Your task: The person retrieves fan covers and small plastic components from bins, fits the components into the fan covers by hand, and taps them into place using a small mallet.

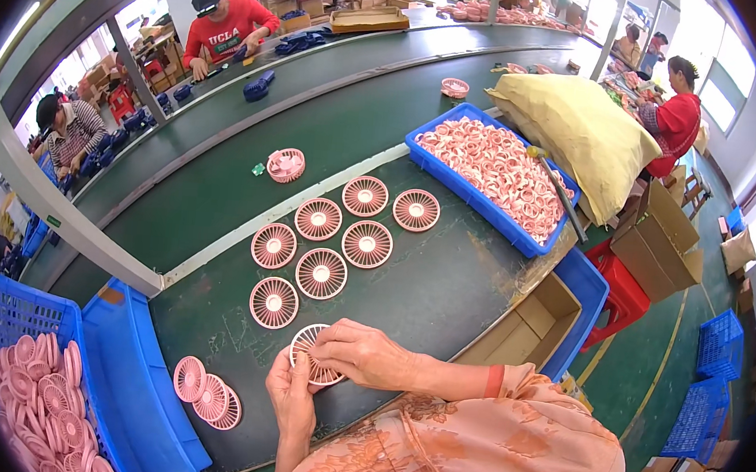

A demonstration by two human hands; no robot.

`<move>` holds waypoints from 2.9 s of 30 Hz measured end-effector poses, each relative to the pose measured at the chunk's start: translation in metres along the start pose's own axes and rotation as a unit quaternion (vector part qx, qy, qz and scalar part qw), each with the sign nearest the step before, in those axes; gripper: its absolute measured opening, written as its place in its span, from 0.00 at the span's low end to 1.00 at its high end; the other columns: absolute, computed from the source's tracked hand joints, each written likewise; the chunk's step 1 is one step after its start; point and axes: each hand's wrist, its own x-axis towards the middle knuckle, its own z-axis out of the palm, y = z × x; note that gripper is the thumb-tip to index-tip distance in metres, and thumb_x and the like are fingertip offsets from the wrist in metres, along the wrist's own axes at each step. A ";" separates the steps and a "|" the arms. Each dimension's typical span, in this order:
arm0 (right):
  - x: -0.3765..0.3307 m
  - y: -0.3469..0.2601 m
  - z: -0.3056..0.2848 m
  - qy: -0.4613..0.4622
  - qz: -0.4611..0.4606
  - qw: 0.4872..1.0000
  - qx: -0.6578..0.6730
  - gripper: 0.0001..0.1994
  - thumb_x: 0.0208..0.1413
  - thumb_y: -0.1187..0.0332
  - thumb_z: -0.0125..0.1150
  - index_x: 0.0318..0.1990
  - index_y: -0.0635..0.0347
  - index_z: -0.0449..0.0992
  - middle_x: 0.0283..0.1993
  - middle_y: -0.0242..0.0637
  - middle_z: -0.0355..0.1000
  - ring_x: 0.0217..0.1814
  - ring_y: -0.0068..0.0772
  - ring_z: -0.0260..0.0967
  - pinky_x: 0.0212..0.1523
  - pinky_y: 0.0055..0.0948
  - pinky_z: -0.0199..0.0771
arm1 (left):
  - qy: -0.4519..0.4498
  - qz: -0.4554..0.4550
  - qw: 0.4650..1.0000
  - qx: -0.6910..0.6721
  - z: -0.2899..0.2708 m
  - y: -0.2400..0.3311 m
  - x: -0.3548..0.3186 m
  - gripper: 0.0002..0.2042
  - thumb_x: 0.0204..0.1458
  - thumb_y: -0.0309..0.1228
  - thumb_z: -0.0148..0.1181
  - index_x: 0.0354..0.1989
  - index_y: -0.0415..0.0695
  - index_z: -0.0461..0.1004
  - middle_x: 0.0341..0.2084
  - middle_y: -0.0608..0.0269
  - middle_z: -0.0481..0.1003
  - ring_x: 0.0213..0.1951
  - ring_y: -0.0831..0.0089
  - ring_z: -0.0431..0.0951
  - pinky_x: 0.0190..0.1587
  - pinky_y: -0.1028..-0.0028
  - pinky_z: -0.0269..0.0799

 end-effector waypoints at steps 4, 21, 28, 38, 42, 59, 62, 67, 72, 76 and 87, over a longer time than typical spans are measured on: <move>0.000 0.000 -0.009 -0.028 -0.040 0.998 0.047 0.09 0.55 0.72 0.64 0.43 0.62 0.80 0.45 0.38 0.74 0.48 0.42 0.72 0.49 0.37 0.76 | -0.014 -0.023 1.000 0.010 -0.002 0.010 -0.002 0.12 0.67 0.31 0.54 0.50 0.34 0.73 0.37 0.61 0.79 0.35 0.81 0.79 0.37 0.80 0.78; 0.037 0.168 -0.208 0.288 0.162 0.897 -0.295 0.12 0.56 0.65 0.67 0.44 0.59 0.83 0.39 0.44 0.81 0.39 0.39 0.79 0.43 0.34 0.79 | 0.066 0.115 0.972 0.195 -0.017 0.035 0.012 0.07 0.60 0.24 0.62 0.43 0.35 0.75 0.33 0.63 0.79 0.32 0.81 0.78 0.36 0.80 0.77; 0.012 0.287 -0.293 0.090 0.301 0.801 -0.509 0.12 0.55 0.65 0.58 0.40 0.60 0.84 0.38 0.52 0.80 0.42 0.52 0.79 0.48 0.50 0.75 | 0.205 0.257 0.847 0.417 -0.030 0.040 0.042 0.14 0.60 0.26 0.63 0.52 0.33 0.75 0.44 0.57 0.79 0.47 0.70 0.78 0.52 0.74 0.72; 0.011 0.250 -0.293 0.175 0.187 0.825 -0.504 0.13 0.54 0.60 0.67 0.34 0.63 0.84 0.38 0.50 0.80 0.43 0.50 0.77 0.49 0.42 0.76 | 0.160 0.271 0.728 0.610 -0.061 0.031 0.148 0.17 0.60 0.25 0.53 0.56 0.53 0.76 0.54 0.61 0.76 0.60 0.53 0.72 0.63 0.50 0.65; 0.011 0.227 -0.296 0.220 0.269 0.831 -0.434 0.16 0.56 0.56 0.67 0.37 0.62 0.84 0.36 0.47 0.81 0.43 0.45 0.79 0.49 0.41 0.75 | 0.130 0.253 0.683 0.673 -0.075 0.010 0.173 0.19 0.60 0.24 0.48 0.60 0.49 0.72 0.61 0.54 0.69 0.64 0.49 0.65 0.65 0.40 0.60; -0.034 0.040 -0.046 0.081 0.420 0.792 0.436 0.08 0.64 0.72 0.61 0.49 0.61 0.76 0.47 0.37 0.77 0.38 0.18 0.75 0.38 0.16 0.80 | 0.272 0.068 0.682 0.676 -0.128 0.059 0.007 0.21 0.56 0.39 0.64 0.54 0.39 0.75 0.55 0.46 0.75 0.55 0.49 0.75 0.57 0.56 0.72; -0.019 0.011 -0.003 0.028 0.410 0.769 0.490 0.10 0.64 0.72 0.61 0.51 0.62 0.75 0.46 0.38 0.77 0.39 0.20 0.76 0.39 0.18 0.82 | 0.284 0.153 0.697 0.640 -0.119 0.060 0.010 0.16 0.59 0.37 0.60 0.51 0.42 0.79 0.45 0.47 0.80 0.46 0.49 0.80 0.50 0.59 0.74; 0.001 -0.020 0.014 -0.032 0.412 0.749 0.518 0.12 0.65 0.72 0.61 0.53 0.63 0.74 0.46 0.37 0.77 0.42 0.23 0.78 0.43 0.21 0.83 | 0.229 0.177 0.895 0.339 -0.100 0.059 -0.008 0.16 0.68 0.40 0.53 0.48 0.40 0.80 0.32 0.67 0.80 0.34 0.81 0.77 0.38 0.76 0.76; 0.003 -0.024 0.014 -0.050 0.373 0.768 0.519 0.14 0.64 0.73 0.62 0.56 0.65 0.73 0.46 0.35 0.76 0.45 0.24 0.78 0.51 0.24 0.81 | 0.127 0.029 0.991 -0.011 -0.054 0.028 -0.023 0.17 0.69 0.40 0.50 0.49 0.36 0.76 0.39 0.61 0.81 0.37 0.78 0.82 0.39 0.76 0.84; 0.003 -0.034 0.019 -0.055 0.346 0.810 0.470 0.14 0.63 0.75 0.63 0.55 0.66 0.74 0.46 0.34 0.76 0.48 0.25 0.78 0.52 0.25 0.80 | 0.107 0.013 0.992 -0.070 -0.044 0.018 -0.033 0.17 0.69 0.38 0.50 0.52 0.34 0.73 0.42 0.56 0.80 0.41 0.72 0.84 0.43 0.71 0.85; 0.015 -0.044 0.036 -0.027 0.041 0.998 0.044 0.12 0.55 0.74 0.68 0.47 0.61 0.80 0.42 0.41 0.77 0.41 0.36 0.79 0.41 0.31 0.80 | 0.083 0.015 0.993 -0.087 -0.034 0.012 -0.039 0.17 0.70 0.36 0.47 0.53 0.33 0.72 0.44 0.54 0.79 0.43 0.71 0.83 0.45 0.70 0.84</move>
